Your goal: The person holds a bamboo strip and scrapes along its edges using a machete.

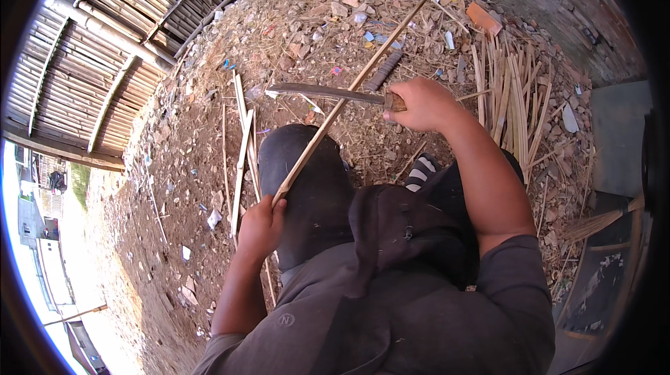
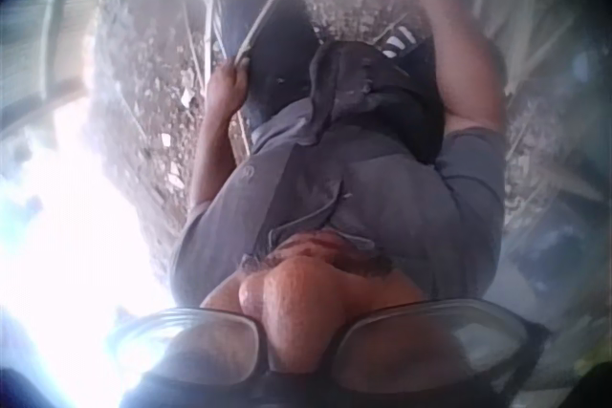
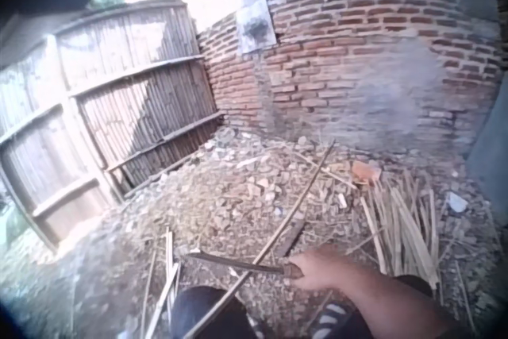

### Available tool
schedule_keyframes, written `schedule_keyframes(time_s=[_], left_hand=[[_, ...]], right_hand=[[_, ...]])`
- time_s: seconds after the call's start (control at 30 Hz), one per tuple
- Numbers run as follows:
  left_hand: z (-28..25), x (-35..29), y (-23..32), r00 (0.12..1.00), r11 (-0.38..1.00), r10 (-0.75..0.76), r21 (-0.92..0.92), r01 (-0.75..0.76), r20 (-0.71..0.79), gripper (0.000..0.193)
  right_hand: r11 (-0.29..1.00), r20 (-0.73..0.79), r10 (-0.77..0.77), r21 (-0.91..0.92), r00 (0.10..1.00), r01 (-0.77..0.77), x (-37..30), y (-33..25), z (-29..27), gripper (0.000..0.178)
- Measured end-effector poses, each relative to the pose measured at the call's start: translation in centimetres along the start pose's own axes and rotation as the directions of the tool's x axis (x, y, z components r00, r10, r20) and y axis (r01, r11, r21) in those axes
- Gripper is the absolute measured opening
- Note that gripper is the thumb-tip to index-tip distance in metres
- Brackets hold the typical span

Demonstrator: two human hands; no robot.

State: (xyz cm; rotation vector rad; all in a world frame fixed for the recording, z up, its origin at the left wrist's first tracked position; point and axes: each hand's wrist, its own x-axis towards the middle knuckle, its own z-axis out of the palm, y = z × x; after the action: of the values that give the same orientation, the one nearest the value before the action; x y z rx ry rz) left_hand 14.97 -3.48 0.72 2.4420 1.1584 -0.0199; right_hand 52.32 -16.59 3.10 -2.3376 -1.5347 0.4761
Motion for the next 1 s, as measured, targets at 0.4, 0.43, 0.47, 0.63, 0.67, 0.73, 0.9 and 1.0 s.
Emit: schedule_keyframes(time_s=[0.4,0.43,0.47,0.63,0.67,0.73,0.9,1.0], left_hand=[[0.6,-0.4,0.7,0.995,1.0,0.029,-0.01,-0.03,-0.091,0.039],[0.7,-0.5,0.6,0.994,0.999,0.032,-0.018,-0.034,-0.109,0.042],[0.8,-0.5,0.6,0.991,0.999,0.035,-0.026,-0.038,-0.127,0.046],[1.1,-0.6,0.2,0.991,1.0,0.01,-0.028,-0.014,-0.136,0.047],[1.1,-0.7,0.1,0.99,1.0,0.009,-0.022,-0.013,-0.142,0.046],[1.7,-0.9,0.2,0.985,1.0,0.024,0.0,-0.024,-0.172,0.045],[1.3,-0.5,0.7,0.984,1.0,0.023,0.003,-0.023,-0.178,0.043],[1.3,-0.6,0.2,0.992,1.0,-0.005,0.028,0.008,-0.13,0.043]], right_hand=[[0.984,-0.109,-0.17,0.028,0.979,0.174,1.0,0.5,2.9,0.031],[0.984,-0.109,-0.17,0.026,0.979,0.174,1.0,0.6,2.8,0.031],[0.99,-0.099,-0.135,0.016,0.986,0.137,0.8,0.5,2.7,0.029],[0.984,-0.008,-0.17,-0.06,0.985,0.17,0.5,-2.2,2.8,0.028],[0.983,0.02,-0.184,-0.017,0.983,0.185,0.8,-2.3,3.0,0.026],[0.982,0.051,-0.191,0.022,0.98,0.19,1.3,-1.1,3.3,0.023],[0.973,-0.073,0.028,0.232,0.997,-0.01,2.9,1.9,4.1,0.026],[0.989,-0.061,-0.126,0.072,0.99,0.13,1.6,-1.3,4.2,0.024]])
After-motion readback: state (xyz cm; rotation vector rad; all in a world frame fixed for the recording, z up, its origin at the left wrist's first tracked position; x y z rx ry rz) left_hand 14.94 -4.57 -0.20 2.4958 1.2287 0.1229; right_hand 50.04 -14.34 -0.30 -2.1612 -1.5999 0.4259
